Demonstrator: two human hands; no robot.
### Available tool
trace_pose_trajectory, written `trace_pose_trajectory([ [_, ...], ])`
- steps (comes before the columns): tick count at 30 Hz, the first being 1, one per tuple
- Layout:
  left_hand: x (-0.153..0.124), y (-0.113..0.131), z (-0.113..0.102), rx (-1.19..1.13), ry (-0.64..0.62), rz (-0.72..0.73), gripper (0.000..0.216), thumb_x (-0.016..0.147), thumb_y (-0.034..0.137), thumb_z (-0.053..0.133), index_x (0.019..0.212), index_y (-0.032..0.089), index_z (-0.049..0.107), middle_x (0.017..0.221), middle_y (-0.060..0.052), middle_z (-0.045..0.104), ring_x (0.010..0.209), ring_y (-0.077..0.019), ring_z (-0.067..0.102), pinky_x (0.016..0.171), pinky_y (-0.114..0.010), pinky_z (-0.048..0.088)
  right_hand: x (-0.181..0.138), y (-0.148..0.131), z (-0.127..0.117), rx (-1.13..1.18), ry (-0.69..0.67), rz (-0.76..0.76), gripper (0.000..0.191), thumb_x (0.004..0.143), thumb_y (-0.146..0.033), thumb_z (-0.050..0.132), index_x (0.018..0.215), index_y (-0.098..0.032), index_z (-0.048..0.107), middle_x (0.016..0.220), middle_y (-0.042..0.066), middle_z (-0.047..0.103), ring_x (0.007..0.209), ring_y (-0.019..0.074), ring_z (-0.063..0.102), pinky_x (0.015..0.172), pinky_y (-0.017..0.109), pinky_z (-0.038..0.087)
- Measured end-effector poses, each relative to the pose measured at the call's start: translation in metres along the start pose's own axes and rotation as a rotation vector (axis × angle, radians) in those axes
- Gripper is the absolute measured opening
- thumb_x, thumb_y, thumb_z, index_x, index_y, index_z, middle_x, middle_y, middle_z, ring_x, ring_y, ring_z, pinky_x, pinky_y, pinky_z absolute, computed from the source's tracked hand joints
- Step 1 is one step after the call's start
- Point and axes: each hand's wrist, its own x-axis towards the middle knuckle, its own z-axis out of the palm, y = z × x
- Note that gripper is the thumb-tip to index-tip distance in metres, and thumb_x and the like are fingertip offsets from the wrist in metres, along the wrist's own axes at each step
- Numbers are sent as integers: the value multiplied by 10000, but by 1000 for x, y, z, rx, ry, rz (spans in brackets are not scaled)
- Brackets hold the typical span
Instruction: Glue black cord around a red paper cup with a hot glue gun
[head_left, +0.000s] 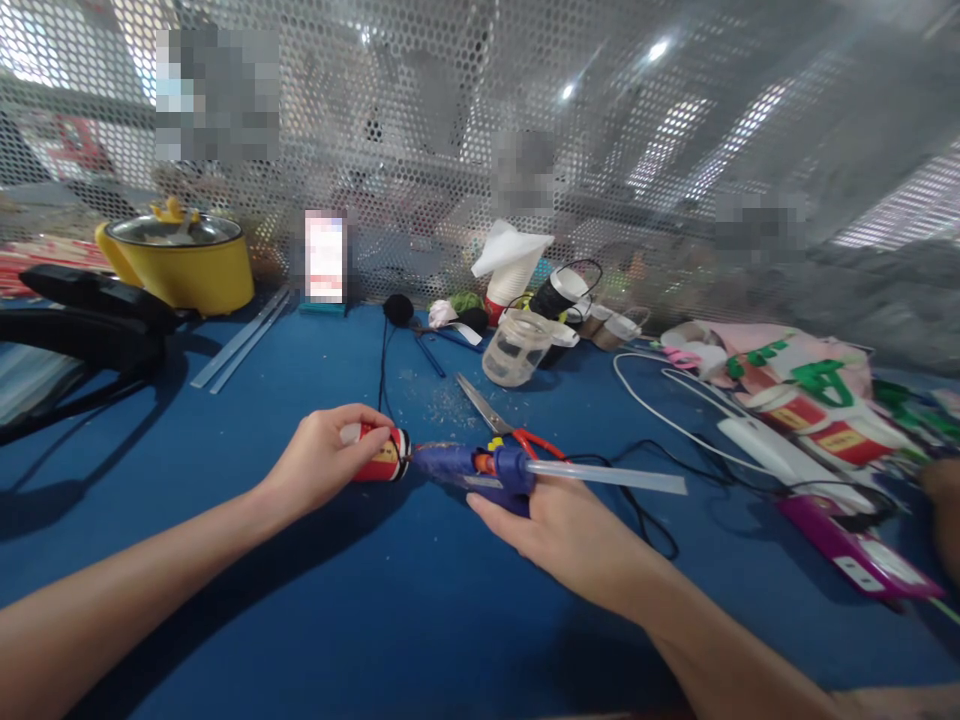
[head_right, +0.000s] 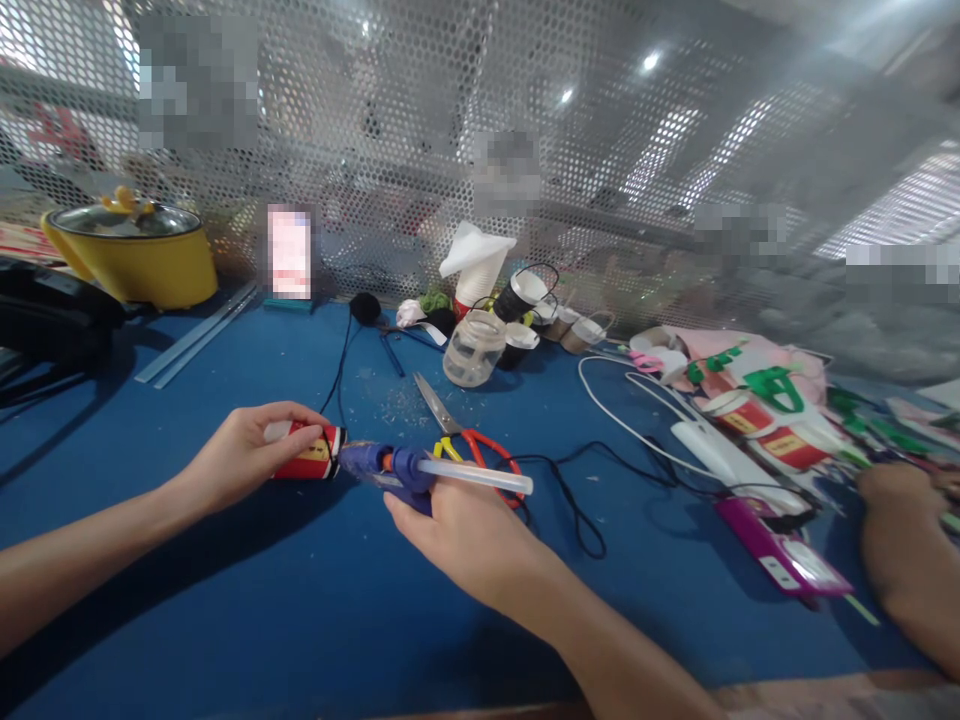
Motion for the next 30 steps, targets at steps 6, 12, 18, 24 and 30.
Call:
trace_pose_trajectory([
  [6, 1, 0, 0, 15, 8, 4, 281, 701, 383, 515, 783, 153, 653, 648, -28, 656, 588, -160, 564, 505, -217, 399, 0, 2, 0, 33, -14, -17, 244, 763, -304, 445, 855, -182, 634, 746, 51, 646, 677, 201, 587, 599, 281, 439],
  [12, 0, -1, 1, 10, 11, 14, 279, 704, 387, 515, 781, 157, 654, 672, -33, 664, 606, -166, 582, 531, -228, 418, 3, 2, 0, 144, 32, 5, 218, 768, -326, 453, 788, -173, 607, 447, -17, 511, 461, 156, 519, 489, 255, 401],
  [18, -1, -1, 1, 26, 2, 55, 277, 713, 383, 512, 786, 155, 652, 658, -35, 666, 597, -166, 584, 526, -228, 426, 9, 4, 0, 227, 44, -46, 178, 772, -307, 452, 683, -188, 550, 391, -42, 453, 420, 141, 490, 486, 253, 392],
  [24, -2, -2, 1, 21, -22, 78, 289, 724, 386, 496, 805, 153, 647, 625, -29, 656, 579, -157, 568, 510, -220, 414, 14, 2, -1, 242, 59, -55, 186, 761, -283, 459, 599, -195, 481, 419, -40, 450, 430, 129, 478, 488, 248, 388],
  [30, -3, -4, 0, 46, -8, 59, 306, 719, 404, 496, 814, 154, 645, 623, -27, 650, 551, -147, 541, 497, -219, 394, 16, 4, -1, 255, 41, -68, 257, 758, -290, 446, 520, -193, 438, 422, -41, 432, 408, 106, 445, 459, 231, 375],
])
